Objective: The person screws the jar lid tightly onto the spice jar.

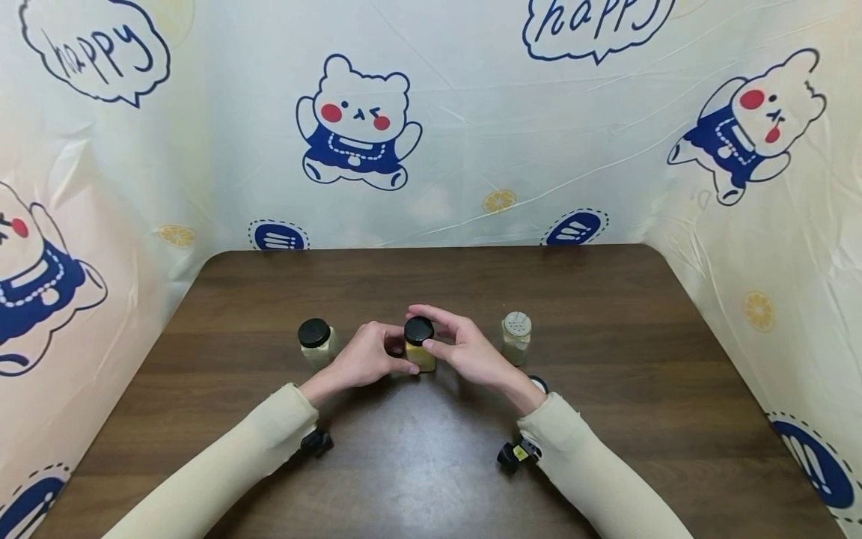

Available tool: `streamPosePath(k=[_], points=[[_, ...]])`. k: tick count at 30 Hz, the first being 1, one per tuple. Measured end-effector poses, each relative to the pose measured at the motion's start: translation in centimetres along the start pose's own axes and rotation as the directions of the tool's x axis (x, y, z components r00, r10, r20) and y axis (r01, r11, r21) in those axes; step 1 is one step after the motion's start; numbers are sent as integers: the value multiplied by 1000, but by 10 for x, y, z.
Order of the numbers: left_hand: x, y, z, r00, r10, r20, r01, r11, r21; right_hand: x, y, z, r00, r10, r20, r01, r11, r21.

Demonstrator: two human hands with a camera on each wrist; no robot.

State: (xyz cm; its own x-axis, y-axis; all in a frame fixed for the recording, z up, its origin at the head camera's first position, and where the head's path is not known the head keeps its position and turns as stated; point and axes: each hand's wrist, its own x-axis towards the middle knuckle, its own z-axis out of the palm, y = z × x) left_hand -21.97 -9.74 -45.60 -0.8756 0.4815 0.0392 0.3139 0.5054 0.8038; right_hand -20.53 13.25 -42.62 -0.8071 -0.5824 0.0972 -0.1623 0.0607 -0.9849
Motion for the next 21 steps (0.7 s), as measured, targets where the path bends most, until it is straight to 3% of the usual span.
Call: streamPosePath(k=[21], points=[[0,-1,-1,1000,-3,-7,3,1000,17,-2,-3,5,998,-9,-62,4,996,-90]])
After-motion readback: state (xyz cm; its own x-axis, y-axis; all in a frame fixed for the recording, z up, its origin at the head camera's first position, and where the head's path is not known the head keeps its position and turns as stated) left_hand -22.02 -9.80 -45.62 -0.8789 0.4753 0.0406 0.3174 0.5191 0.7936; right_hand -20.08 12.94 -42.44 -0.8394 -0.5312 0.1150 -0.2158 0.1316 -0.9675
